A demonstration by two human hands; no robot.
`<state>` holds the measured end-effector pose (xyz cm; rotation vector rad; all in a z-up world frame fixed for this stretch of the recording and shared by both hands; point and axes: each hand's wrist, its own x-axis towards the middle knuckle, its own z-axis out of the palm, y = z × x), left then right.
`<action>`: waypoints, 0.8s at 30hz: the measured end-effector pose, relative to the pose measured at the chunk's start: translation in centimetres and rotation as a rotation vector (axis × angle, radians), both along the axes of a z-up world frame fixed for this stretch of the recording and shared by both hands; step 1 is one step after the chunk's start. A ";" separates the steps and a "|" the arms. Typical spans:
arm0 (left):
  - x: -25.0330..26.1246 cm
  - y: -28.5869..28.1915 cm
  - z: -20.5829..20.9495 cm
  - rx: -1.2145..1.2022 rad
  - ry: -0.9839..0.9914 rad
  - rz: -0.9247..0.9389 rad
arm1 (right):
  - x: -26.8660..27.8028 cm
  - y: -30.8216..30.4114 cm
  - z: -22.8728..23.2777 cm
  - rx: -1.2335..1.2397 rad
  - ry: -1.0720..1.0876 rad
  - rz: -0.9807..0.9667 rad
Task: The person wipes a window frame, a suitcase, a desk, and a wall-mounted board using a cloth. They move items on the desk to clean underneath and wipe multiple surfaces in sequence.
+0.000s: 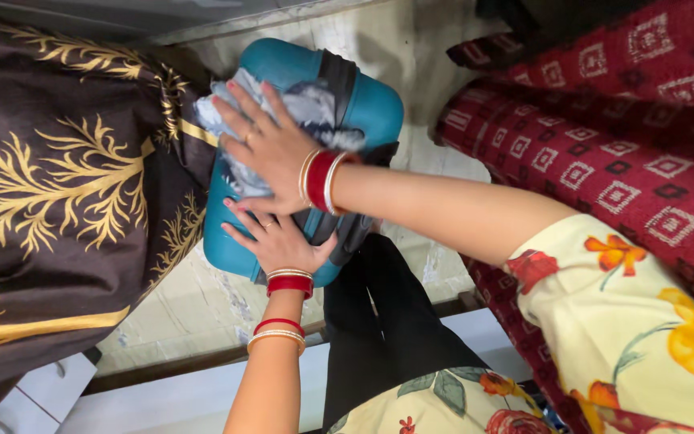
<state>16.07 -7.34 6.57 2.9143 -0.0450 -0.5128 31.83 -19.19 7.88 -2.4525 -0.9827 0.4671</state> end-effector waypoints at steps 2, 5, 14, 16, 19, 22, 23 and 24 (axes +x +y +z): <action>0.1 0.0 -0.1 0.015 0.049 0.014 | -0.3 0.6 0.2 -0.036 0.005 -0.010; 0.1 0.0 0.0 0.013 0.057 0.024 | 1.2 0.1 -1.9 -0.087 -0.072 -0.133; 0.5 0.0 -0.1 0.000 0.035 -0.016 | 9.6 -11.4 -18.4 0.295 0.951 -0.922; 0.5 0.0 -0.1 0.016 0.044 -0.016 | 8.1 -14.4 -24.4 0.495 1.118 -1.110; 0.6 0.1 0.0 0.040 0.071 -0.023 | 4.0 -19.2 -31.5 0.402 1.088 -1.181; 0.8 -0.3 0.1 0.045 0.072 -0.033 | -1.8 -22.0 -32.5 0.970 1.291 -1.275; 0.9 -0.2 0.2 0.055 0.069 -0.032 | -3.8 -21.6 -32.3 1.298 1.375 -1.263; 1.0 -0.1 0.3 0.064 0.065 -0.030 | -5.7 -20.7 -31.1 1.414 1.318 -1.374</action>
